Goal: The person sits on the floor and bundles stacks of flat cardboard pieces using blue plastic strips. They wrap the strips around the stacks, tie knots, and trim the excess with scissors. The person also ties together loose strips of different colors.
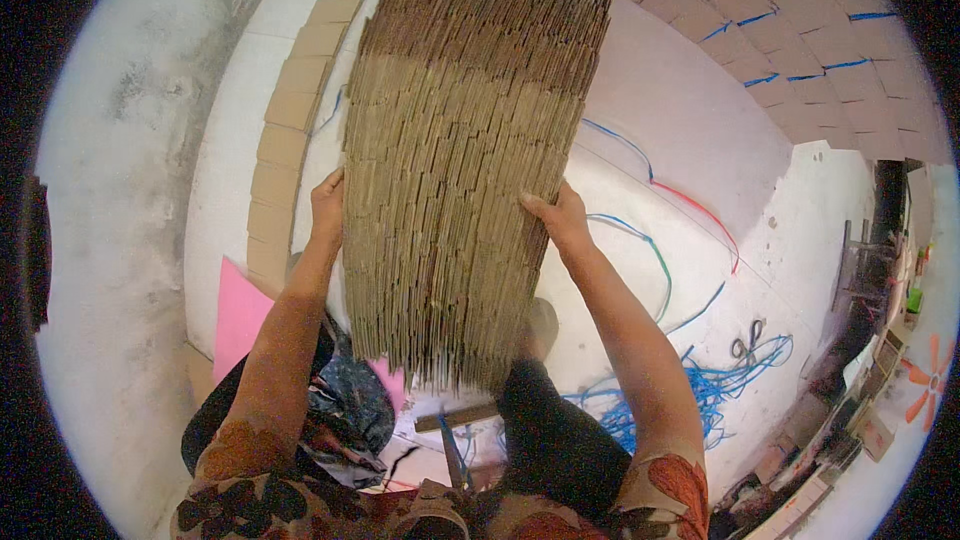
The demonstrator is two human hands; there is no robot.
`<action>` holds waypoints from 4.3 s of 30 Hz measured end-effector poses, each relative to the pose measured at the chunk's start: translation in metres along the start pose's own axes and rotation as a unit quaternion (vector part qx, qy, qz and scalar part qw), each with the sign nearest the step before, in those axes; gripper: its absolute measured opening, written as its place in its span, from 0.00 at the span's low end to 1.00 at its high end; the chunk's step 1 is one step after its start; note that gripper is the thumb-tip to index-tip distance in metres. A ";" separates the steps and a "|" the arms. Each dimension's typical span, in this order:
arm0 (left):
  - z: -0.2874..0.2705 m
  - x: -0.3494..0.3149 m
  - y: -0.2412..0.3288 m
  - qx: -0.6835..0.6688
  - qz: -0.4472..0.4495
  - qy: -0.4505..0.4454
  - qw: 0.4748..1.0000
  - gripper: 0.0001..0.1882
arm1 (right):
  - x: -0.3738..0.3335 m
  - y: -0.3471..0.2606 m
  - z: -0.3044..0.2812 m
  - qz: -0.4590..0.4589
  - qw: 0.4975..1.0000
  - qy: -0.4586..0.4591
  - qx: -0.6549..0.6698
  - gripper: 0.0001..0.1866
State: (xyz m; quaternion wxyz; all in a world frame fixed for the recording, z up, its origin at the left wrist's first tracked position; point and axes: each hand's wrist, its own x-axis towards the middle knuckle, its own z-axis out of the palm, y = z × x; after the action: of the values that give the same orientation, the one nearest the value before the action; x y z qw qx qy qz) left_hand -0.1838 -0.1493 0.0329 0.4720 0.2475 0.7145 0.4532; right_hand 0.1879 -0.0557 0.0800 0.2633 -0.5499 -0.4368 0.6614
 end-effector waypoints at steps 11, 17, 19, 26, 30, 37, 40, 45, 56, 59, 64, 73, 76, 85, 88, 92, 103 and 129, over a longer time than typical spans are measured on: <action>0.057 -0.013 0.076 0.129 0.061 -0.076 0.987 0.35 | 0.032 -0.027 0.033 -0.016 0.984 0.098 0.150 0.32; 0.059 0.000 0.083 0.099 -0.003 -0.106 0.989 0.33 | 0.037 -0.027 0.029 0.012 0.976 0.069 0.205 0.29; 0.059 0.001 0.079 0.094 0.003 -0.112 0.989 0.34 | 0.039 -0.020 0.030 0.006 0.982 0.079 0.170 0.31; 0.057 -0.006 0.085 0.082 -0.020 -0.107 0.991 0.38 | -0.017 -0.120 0.101 -0.461 0.723 0.083 -0.508 0.43; 0.057 0.011 0.076 0.066 0.092 -0.108 0.988 0.43 | 0.018 -0.037 0.105 -0.403 0.698 -0.078 -0.587 0.43; 0.041 -0.001 0.075 -0.014 0.004 -0.129 0.992 0.35 | 0.013 -0.073 0.134 -0.441 0.693 -0.084 -0.564 0.41; 0.032 -0.001 0.069 -0.049 -0.017 -0.127 0.991 0.28 | 0.046 -0.070 0.159 -0.485 0.676 -0.097 -0.546 0.39; 0.019 0.004 0.073 0.030 -0.008 -0.112 0.993 0.23 | 0.068 -0.054 0.165 -0.483 0.659 -0.120 -0.565 0.37; 0.003 0.019 0.066 0.171 0.078 -0.041 0.981 0.14 | 0.065 -0.062 0.166 -0.457 0.651 -0.129 -0.593 0.33; -0.007 0.031 0.070 0.316 0.176 0.045 0.931 0.12 | 0.064 -0.065 0.172 -0.446 0.655 -0.146 -0.593 0.34; -0.033 0.021 0.141 0.374 0.250 0.183 0.874 0.09 | 0.063 -0.065 0.165 -0.432 0.646 -0.139 -0.613 0.35; -0.097 0.061 0.157 0.674 0.189 0.220 0.679 0.13 | 0.067 -0.056 0.168 -0.483 0.656 -0.105 -0.570 0.33; -0.087 0.058 0.121 0.661 0.128 0.102 0.732 0.21 | 0.062 -0.055 0.162 -0.490 0.684 -0.086 -0.533 0.34; 0.057 0.020 0.088 -0.151 -0.055 -0.248 0.955 0.39 | 0.018 -0.010 -0.074 -0.135 0.938 0.292 -0.133 0.41; 0.078 0.011 0.094 -0.139 -0.077 -0.259 0.953 0.43 | 0.002 0.008 -0.027 0.037 0.990 0.119 0.073 0.36; 0.075 0.028 0.097 -0.032 -0.119 -0.241 0.963 0.42 | 0.007 -0.002 0.019 0.123 0.968 -0.013 0.219 0.34; 0.055 0.006 0.103 0.042 -0.046 -0.210 0.976 0.31 | -0.025 -0.025 0.027 0.049 0.985 -0.050 0.158 0.35; 0.035 -0.062 0.277 0.135 0.412 0.054 0.899 0.25 | -0.026 -0.214 -0.014 -0.370 0.926 -0.003 -0.074 0.27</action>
State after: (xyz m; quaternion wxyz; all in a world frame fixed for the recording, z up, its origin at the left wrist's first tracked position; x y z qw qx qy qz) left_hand -0.1460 -0.0539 0.2999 0.1657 0.5561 0.6274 0.5192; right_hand 0.1793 0.0293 0.2784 0.4469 -0.3652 -0.6574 0.4845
